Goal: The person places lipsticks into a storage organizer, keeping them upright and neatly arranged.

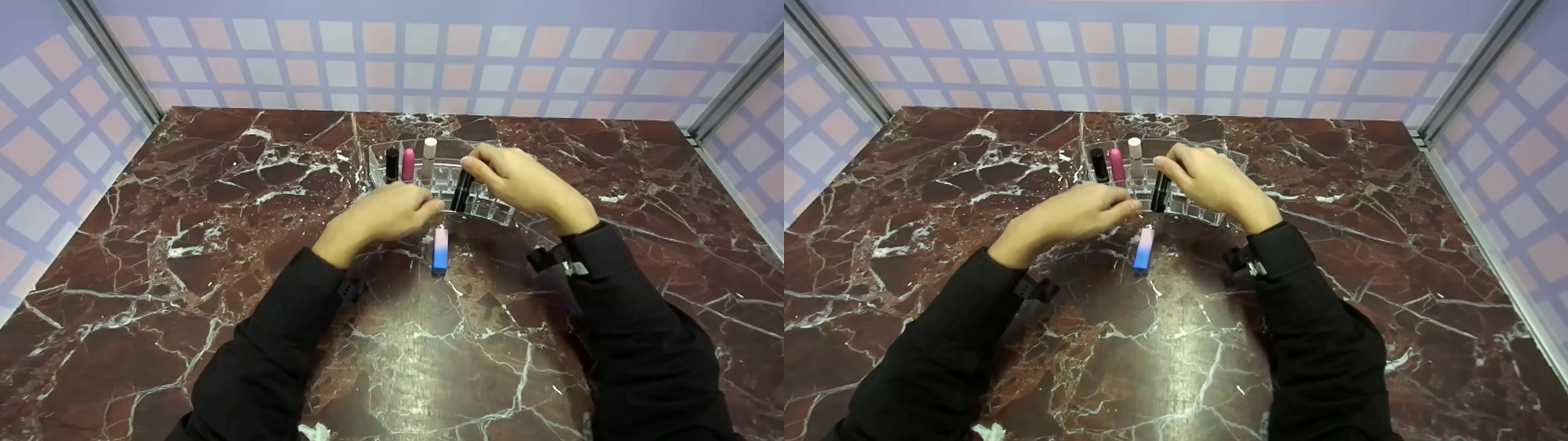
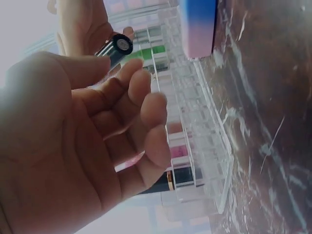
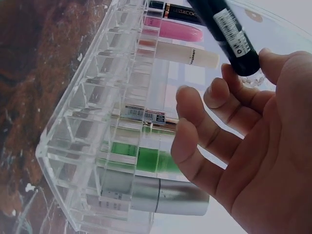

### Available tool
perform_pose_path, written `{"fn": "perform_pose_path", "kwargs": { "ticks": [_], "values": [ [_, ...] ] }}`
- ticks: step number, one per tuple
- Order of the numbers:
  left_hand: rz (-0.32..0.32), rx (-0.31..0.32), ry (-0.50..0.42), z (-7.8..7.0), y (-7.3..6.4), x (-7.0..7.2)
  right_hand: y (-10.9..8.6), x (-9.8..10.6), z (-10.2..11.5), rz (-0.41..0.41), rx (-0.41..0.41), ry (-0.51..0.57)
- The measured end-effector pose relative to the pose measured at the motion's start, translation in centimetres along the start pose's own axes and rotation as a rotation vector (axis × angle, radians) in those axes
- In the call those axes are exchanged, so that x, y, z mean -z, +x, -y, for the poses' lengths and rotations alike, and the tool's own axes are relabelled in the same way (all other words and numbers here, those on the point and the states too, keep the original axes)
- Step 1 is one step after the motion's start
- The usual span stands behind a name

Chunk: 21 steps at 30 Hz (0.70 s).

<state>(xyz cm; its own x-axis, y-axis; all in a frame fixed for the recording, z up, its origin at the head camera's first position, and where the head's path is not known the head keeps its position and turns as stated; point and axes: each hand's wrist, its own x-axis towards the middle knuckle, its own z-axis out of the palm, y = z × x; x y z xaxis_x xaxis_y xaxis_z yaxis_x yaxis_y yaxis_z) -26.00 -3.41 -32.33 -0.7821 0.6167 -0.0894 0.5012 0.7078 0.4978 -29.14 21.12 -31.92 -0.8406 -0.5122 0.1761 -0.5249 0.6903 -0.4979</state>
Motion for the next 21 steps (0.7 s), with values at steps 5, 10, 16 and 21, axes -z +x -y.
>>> {"fn": "perform_pose_path", "kwargs": {
  "ticks": [5,10,16,21],
  "values": [
    [-0.064,0.158,0.006,0.7,-0.1,0.4,-0.2,0.4,0.2,-0.043,0.001,0.031],
    [-0.105,0.303,0.101,1.5,0.0,0.7,-0.2,0.5,0.2,-0.114,-0.013,0.044],
    [-0.135,0.391,0.17,2.2,0.2,0.7,0.1,0.3,-0.1,-0.254,0.047,-0.014],
    [-0.127,0.44,0.18,2.5,0.3,0.6,0.3,0.0,-0.4,-0.311,0.06,-0.089]
  ]
}}
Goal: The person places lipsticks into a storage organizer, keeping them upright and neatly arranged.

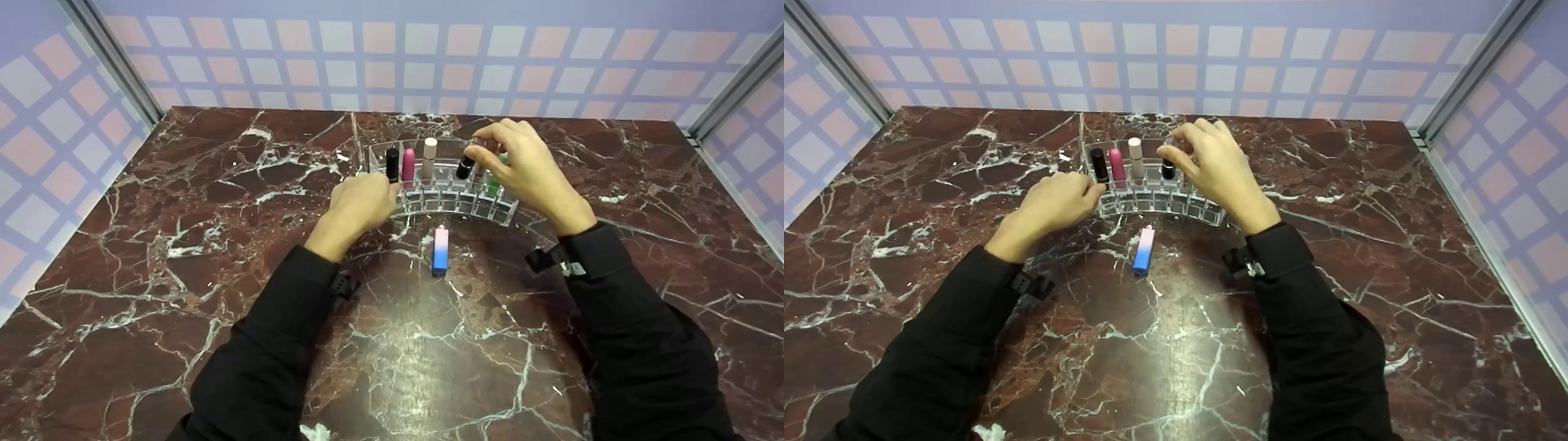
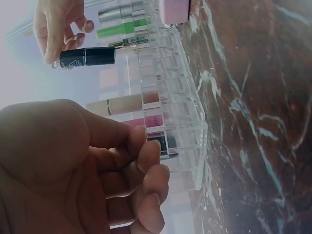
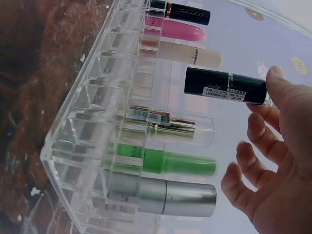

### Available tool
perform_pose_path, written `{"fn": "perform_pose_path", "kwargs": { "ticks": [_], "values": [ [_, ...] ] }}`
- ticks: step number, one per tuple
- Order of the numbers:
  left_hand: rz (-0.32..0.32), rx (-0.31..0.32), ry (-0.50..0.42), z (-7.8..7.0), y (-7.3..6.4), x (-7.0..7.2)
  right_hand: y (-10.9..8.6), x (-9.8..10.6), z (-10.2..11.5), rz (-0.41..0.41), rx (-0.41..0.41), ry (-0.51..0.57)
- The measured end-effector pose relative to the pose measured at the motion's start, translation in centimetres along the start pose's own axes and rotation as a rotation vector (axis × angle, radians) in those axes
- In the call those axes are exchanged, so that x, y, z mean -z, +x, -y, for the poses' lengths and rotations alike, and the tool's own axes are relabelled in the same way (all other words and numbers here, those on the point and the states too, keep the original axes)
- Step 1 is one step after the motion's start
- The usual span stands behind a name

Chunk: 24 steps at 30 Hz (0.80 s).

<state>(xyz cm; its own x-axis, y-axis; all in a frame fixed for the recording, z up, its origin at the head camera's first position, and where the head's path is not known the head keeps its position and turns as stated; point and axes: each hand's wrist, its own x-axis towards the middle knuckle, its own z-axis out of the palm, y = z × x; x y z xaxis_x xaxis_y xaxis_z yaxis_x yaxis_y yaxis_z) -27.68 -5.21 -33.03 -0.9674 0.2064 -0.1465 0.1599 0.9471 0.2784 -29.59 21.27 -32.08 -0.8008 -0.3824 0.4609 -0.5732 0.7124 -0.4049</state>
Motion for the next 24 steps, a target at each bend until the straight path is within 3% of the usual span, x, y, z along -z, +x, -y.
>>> {"fn": "perform_pose_path", "kwargs": {
  "ticks": [9,17,24],
  "values": [
    [-0.013,0.022,0.017,0.6,0.2,-0.5,-0.1,-1.2,-0.6,-0.049,-0.012,-0.03],
    [0.006,0.018,-0.005,1.0,0.5,-0.9,-0.2,-1.7,-0.9,-0.028,-0.09,-0.063],
    [0.017,-0.003,-0.018,1.2,0.6,-1.0,-0.1,-2.0,-1.2,-0.028,-0.088,-0.076]
  ]
}}
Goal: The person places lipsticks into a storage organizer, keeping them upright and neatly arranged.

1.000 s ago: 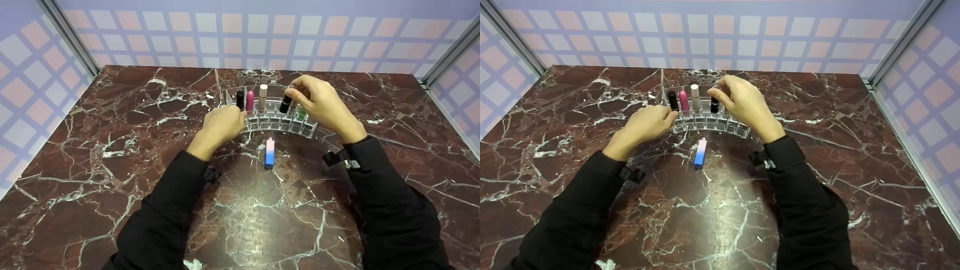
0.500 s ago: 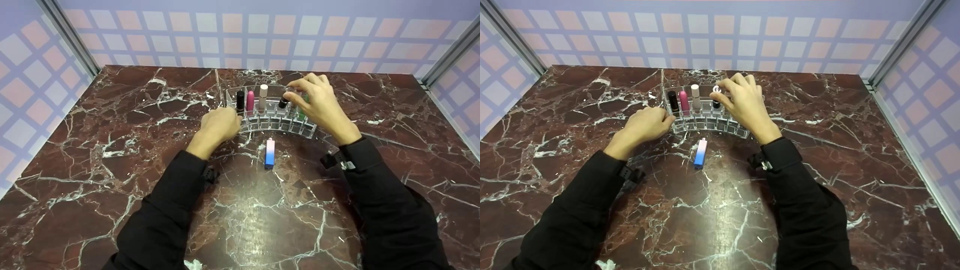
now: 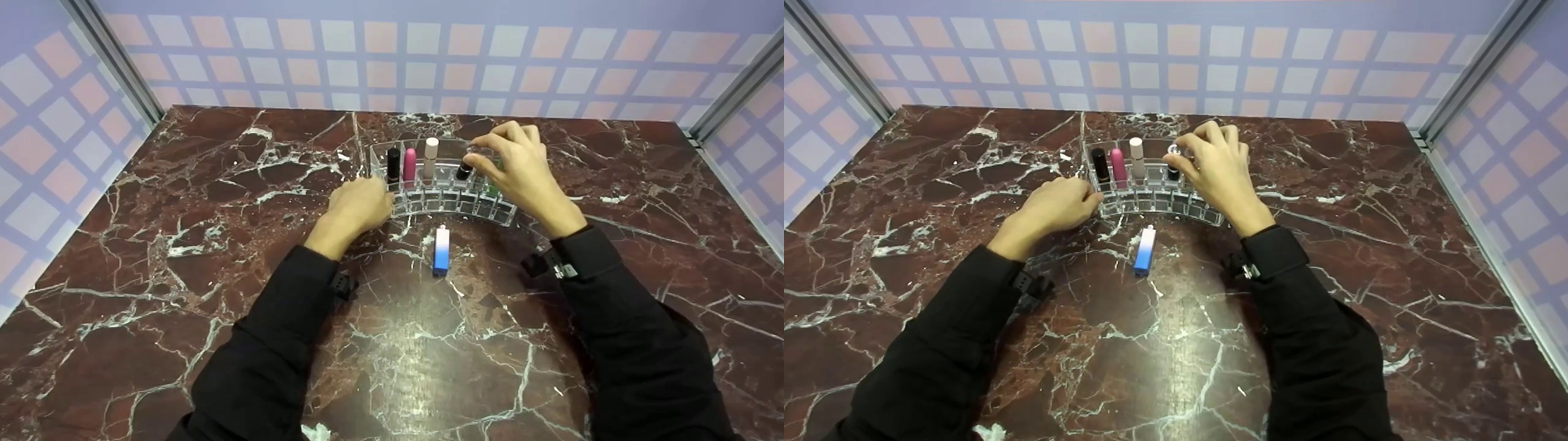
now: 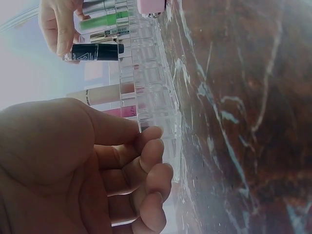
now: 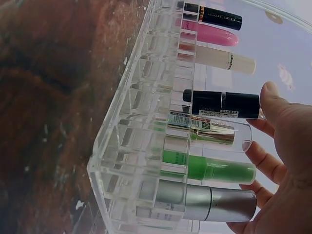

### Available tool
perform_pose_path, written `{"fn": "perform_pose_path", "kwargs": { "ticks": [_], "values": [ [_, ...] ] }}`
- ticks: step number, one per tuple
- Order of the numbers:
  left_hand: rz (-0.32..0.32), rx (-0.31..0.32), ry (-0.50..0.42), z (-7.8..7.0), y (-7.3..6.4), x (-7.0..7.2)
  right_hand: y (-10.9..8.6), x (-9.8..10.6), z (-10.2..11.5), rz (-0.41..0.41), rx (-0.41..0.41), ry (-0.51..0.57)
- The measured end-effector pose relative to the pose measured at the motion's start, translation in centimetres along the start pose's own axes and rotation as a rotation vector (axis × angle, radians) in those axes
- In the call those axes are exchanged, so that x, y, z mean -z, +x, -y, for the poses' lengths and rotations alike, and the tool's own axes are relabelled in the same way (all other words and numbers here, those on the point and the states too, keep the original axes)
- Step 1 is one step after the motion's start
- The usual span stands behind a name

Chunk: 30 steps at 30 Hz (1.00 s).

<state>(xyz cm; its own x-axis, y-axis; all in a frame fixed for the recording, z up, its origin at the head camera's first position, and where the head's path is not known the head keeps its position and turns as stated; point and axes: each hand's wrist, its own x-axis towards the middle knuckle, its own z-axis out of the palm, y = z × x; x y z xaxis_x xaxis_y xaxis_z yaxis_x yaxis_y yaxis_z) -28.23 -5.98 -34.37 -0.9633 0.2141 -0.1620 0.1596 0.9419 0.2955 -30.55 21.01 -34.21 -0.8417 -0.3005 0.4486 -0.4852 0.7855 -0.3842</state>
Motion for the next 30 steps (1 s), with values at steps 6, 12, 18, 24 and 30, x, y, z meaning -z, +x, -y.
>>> {"fn": "perform_pose_path", "kwargs": {
  "ticks": [6,12,18,24,30],
  "values": [
    [0.017,-0.007,0.001,-0.02,-0.06,0.03,-0.15,-0.21,0.05,-0.002,-0.032,-0.007],
    [0.033,0.001,-0.012,0.02,-0.01,0.06,-0.31,-0.49,0.22,-0.015,-0.048,-0.06],
    [0.039,0.002,-0.018,0.02,-0.08,0.06,-0.4,-0.61,0.16,-0.009,-0.03,-0.122],
    [0.036,-0.007,-0.021,0.05,-0.13,0.03,-0.47,-0.72,0.09,-0.013,-0.013,-0.156],
    [0.032,-0.017,-0.015,0.08,-0.1,-0.01,-0.5,-0.74,0.12,0.001,-0.02,-0.169]
  ]
}}
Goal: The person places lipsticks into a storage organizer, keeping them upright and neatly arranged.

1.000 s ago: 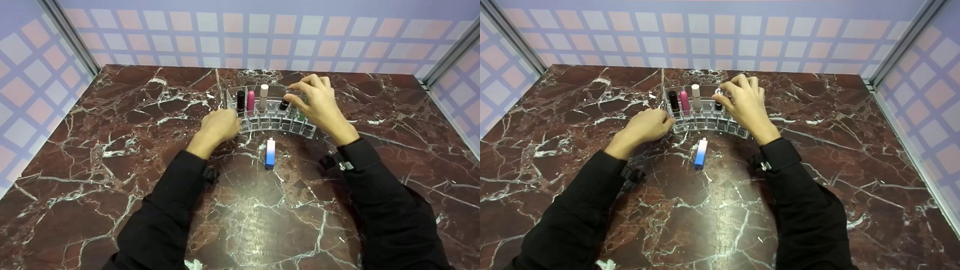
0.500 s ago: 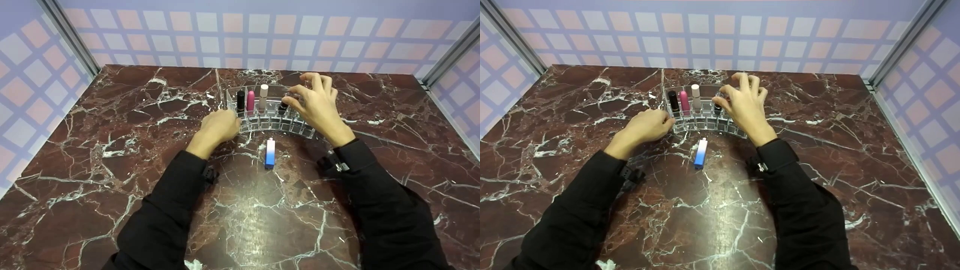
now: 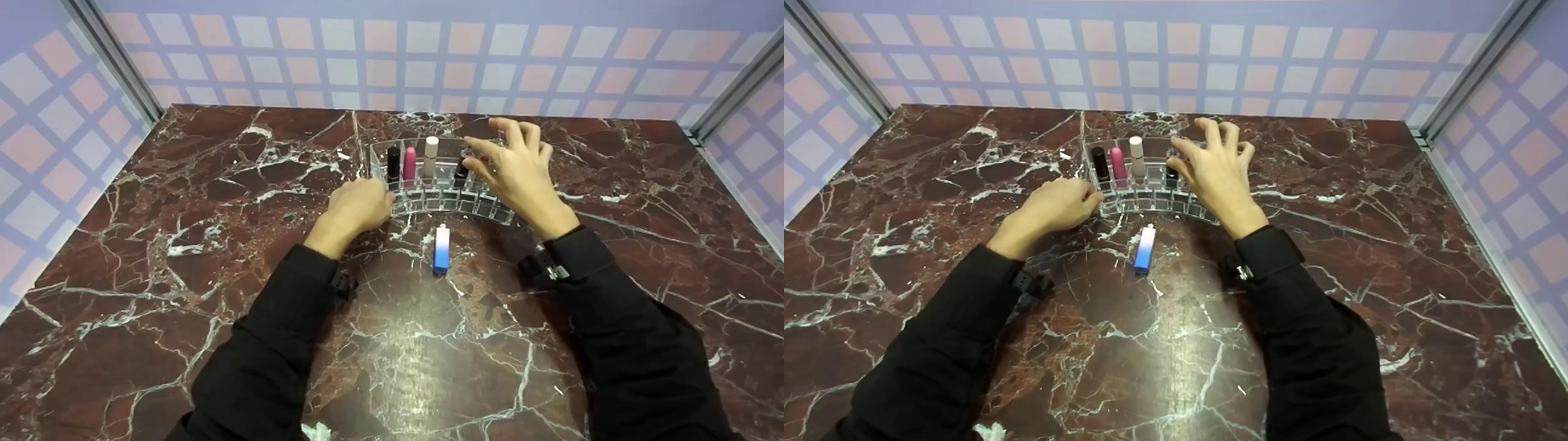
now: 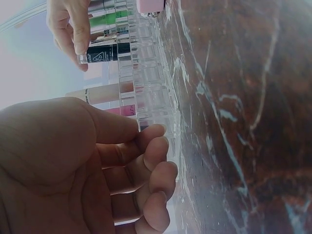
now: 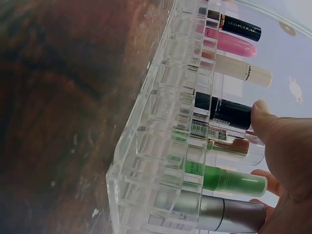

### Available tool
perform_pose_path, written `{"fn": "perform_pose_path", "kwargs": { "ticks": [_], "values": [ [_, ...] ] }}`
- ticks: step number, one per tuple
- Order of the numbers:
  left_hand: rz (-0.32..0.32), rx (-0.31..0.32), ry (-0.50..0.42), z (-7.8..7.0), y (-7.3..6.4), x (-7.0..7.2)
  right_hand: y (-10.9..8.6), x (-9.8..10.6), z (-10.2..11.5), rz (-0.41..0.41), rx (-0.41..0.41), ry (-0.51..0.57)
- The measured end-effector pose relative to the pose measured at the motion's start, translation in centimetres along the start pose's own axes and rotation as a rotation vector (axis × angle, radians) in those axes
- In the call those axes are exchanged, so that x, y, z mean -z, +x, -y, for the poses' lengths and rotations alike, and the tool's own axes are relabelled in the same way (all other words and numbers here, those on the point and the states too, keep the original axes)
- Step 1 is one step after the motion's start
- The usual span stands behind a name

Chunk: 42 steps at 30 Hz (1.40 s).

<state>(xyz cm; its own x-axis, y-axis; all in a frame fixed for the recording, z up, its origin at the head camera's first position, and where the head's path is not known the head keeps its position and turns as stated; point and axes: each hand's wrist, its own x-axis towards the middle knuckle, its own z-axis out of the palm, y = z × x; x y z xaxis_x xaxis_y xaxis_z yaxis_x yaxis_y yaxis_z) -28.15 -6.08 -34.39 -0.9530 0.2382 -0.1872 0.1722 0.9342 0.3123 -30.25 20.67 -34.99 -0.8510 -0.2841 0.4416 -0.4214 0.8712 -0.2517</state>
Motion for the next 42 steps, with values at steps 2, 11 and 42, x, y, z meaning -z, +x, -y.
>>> {"fn": "perform_pose_path", "kwargs": {
  "ticks": [2,11,42],
  "values": [
    [0.0,-0.001,0.0,0.0,0.0,0.0,0.0,0.0,0.0,0.0,-0.002,0.003],
    [0.005,0.006,0.018,-0.1,0.0,0.0,0.0,0.1,-0.2,-0.016,0.014,0.01],
    [-0.005,0.018,0.022,-0.1,-0.1,0.0,-0.4,6.5,0.1,-0.069,0.008,0.139]
  ]
}}
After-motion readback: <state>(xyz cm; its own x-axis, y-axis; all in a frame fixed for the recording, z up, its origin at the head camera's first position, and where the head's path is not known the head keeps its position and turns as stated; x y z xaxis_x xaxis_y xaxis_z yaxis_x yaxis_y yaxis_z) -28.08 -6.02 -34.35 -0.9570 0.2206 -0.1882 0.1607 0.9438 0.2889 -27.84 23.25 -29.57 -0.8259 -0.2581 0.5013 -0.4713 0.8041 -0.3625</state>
